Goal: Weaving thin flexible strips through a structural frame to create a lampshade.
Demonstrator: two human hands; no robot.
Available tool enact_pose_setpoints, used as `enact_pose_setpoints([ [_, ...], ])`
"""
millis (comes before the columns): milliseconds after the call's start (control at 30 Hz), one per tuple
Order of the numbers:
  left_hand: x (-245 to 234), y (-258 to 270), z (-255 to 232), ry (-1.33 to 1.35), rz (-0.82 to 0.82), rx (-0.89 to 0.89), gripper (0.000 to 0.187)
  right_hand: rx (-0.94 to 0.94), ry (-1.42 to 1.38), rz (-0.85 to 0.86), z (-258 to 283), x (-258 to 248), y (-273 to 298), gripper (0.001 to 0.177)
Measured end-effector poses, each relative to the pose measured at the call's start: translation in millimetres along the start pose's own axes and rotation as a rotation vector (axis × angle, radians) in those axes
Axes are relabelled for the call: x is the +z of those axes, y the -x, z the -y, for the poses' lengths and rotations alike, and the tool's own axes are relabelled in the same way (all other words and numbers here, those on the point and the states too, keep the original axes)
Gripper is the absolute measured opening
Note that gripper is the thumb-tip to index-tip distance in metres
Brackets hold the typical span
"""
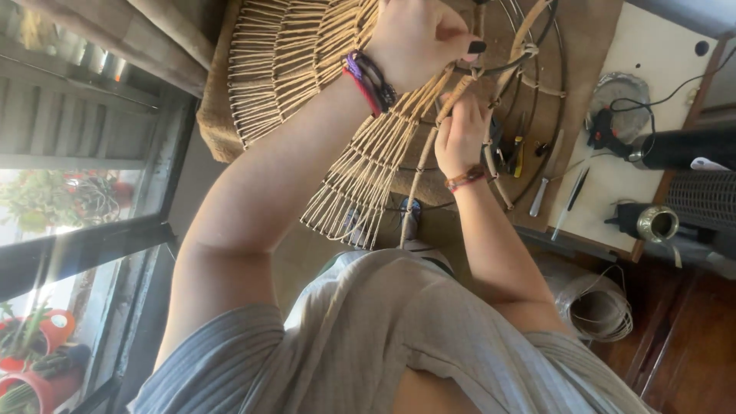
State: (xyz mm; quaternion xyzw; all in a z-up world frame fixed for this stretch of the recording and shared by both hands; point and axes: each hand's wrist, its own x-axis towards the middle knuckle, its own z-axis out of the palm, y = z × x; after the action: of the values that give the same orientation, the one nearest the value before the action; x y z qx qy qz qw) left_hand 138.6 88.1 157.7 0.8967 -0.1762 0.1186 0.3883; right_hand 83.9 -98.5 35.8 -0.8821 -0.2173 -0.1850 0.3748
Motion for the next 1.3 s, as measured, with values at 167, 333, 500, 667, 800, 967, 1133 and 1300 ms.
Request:
enact_pose_setpoints([
  [167,-19,12,-34,0.015,-0.327,0.184,0.034,-0.238,0.141,-0.068,-7,6,-1,0.016],
  [333,15,96,-56,0.398,-0.337,0.234,0.032,-0.319,0.128,-0.136,-60,30,7,0.028],
  [500,111,192,-16,0.670,-0.236,0.119,0.033,-0.354,0.167,-0.205,-16,1,-4,0.018],
  [667,149,194,20,0.507,-0.280,0.169,0.033,0.094,-0.509,0.015,6,-31,-8,0.017],
  [800,143,208,24,0.383,-0.332,0.211,0.031,0.506,-1.037,0.092,83,-88,10,0.048],
  [967,112,216,-18,0.690,-0.476,-0.204,0.028,0.084,-0.195,0.240,82,-98,60,0.024],
  [1133,77,195,-45,1.052,-0.153,-0.570,0.010,-0.006,0.330,0.680,-35,-7,201,0.019],
  [1300,80,190,-35,0.875,0.239,-0.508,0.033,0.291,0.352,0.920,-25,-18,178,0.029],
])
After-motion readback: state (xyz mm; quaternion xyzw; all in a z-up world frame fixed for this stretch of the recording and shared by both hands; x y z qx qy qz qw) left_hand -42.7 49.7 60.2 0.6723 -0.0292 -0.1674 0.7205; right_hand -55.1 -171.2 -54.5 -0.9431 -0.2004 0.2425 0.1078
